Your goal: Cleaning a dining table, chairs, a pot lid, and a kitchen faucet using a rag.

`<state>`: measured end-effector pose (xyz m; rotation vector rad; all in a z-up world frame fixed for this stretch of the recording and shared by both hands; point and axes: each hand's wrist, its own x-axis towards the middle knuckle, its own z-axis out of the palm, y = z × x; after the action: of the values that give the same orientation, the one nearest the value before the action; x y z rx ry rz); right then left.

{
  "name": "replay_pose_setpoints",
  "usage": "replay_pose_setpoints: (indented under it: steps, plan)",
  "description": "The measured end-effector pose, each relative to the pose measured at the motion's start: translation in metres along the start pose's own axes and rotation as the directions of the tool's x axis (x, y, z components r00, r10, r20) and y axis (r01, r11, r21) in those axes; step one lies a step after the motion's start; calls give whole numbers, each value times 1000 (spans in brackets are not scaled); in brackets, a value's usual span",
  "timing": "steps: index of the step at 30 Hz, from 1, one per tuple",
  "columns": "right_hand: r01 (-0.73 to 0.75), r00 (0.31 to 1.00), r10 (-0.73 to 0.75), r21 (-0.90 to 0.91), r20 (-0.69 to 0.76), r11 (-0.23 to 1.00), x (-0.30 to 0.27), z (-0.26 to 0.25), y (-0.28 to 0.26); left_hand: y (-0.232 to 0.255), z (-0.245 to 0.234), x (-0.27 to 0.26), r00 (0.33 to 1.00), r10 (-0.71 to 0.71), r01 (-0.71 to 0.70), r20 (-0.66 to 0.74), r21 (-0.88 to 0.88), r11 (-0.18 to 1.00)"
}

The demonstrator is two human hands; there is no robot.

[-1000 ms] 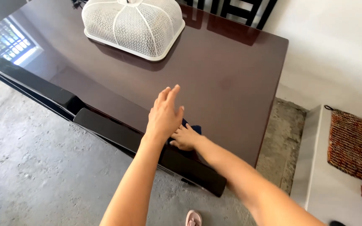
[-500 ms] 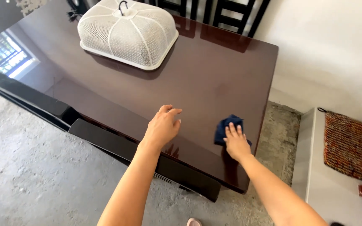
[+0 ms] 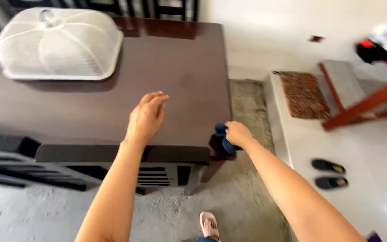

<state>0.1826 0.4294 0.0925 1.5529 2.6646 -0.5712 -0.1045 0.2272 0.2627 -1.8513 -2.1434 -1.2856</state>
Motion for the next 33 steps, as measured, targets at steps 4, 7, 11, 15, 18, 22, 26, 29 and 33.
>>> replay_pose_setpoints:
  steps: [4, 7, 11, 15, 18, 22, 26, 29, 33]
  plan:
    - [-29, 982, 54, 138, -182, 990, -56, -20, 9, 37, 0, -3, 997, 38, -34, 64, -60, 998]
    - [-144, 941, 209, 244, -266, 959, -106, -45, -4, 74, 8, -5, 989, 104, -92, 107, -109, 990]
    - [-103, 870, 300, 451, -391, 886, -176, -85, -24, 124, 39, -19, 953, 266, -224, 144, -254, 941]
    - [-101, 846, 412, 657, -339, 747, -231, -122, -29, 182, 63, -32, 907, 337, -224, 251, -389, 893]
    - [-58, 801, 506, 799, -321, 598, -258, -137, -9, 210, 91, -37, 861, 371, -192, 349, -453, 871]
    - [47, 760, 563, 892, -324, 449, -279, -153, 26, 229, 150, -38, 821, 477, -276, 314, -514, 812]
    - [76, 742, 588, 912, -322, 404, -293, -170, 69, 258, 206, -33, 784, 510, -265, 353, -553, 790]
    - [35, 725, 617, 910, -307, 412, -300, -191, 100, 287, 247, -27, 753, 522, -256, 400, -553, 793]
    - [-50, 684, 658, 880, -313, 471, -301, -211, 154, 338, 279, -12, 695, 480, -148, 536, -547, 824]
